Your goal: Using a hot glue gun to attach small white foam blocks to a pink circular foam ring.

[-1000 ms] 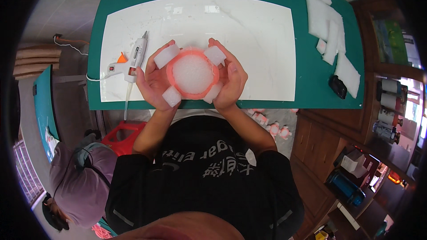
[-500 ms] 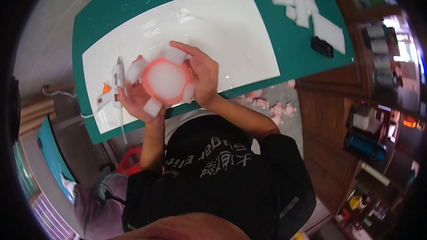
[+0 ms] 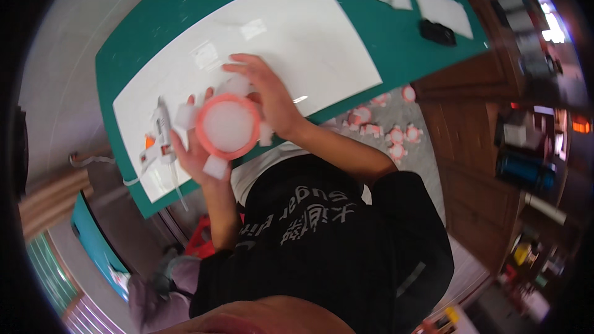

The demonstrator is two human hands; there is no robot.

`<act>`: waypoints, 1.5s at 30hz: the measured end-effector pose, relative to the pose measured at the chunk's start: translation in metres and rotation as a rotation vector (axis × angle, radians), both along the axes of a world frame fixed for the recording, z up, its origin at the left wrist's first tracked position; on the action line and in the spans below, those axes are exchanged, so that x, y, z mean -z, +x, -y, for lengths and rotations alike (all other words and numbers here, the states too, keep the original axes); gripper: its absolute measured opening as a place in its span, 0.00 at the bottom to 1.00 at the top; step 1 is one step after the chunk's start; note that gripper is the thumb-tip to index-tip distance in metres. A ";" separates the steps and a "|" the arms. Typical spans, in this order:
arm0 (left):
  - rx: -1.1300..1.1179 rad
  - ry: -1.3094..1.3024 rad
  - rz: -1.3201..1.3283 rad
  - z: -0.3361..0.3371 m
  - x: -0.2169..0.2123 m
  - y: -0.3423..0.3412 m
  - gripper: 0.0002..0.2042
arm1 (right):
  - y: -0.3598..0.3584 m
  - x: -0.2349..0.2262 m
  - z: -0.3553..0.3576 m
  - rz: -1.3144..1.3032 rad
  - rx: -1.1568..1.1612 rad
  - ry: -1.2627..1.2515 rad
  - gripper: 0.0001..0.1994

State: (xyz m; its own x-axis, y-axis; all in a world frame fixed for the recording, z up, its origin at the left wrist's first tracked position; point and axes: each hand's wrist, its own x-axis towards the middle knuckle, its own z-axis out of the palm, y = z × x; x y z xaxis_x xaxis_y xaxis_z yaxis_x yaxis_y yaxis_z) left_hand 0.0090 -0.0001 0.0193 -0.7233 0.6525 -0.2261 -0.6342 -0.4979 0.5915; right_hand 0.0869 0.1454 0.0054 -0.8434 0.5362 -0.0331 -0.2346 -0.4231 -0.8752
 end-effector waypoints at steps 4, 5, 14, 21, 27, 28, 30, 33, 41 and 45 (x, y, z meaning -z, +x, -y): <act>0.047 -0.084 0.092 0.009 -0.008 -0.004 0.37 | 0.008 -0.010 -0.003 0.023 -0.161 0.137 0.28; 0.018 -0.173 0.103 0.008 -0.012 -0.003 0.37 | 0.013 -0.016 -0.005 0.027 -0.138 0.135 0.28; 0.130 -0.014 -0.191 -0.011 -0.031 0.021 0.38 | 0.067 -0.027 -0.019 -0.117 -0.417 -0.484 0.42; 0.263 -0.112 -0.439 0.002 -0.020 0.019 0.40 | 0.107 -0.034 -0.050 -0.172 -0.560 -0.501 0.41; 0.315 -0.188 -0.520 0.022 -0.011 -0.012 0.36 | 0.135 -0.030 -0.073 0.010 -0.293 -0.195 0.46; 0.307 -0.155 -0.525 0.025 -0.008 -0.015 0.34 | 0.145 -0.024 -0.083 -0.116 -0.339 -0.266 0.47; 0.295 -0.178 -0.446 0.034 0.001 -0.016 0.30 | 0.108 -0.036 -0.081 -0.081 -0.349 -0.286 0.45; 0.350 -0.090 -0.354 0.031 0.003 -0.011 0.23 | 0.019 -0.031 -0.093 -0.036 -0.728 -0.245 0.44; 0.263 -0.117 -0.489 0.071 -0.007 -0.009 0.14 | -0.104 0.035 -0.091 0.151 -1.206 -0.096 0.42; 0.229 -0.095 -0.428 0.098 -0.003 -0.014 0.13 | -0.114 0.078 -0.117 0.263 -1.234 -0.039 0.40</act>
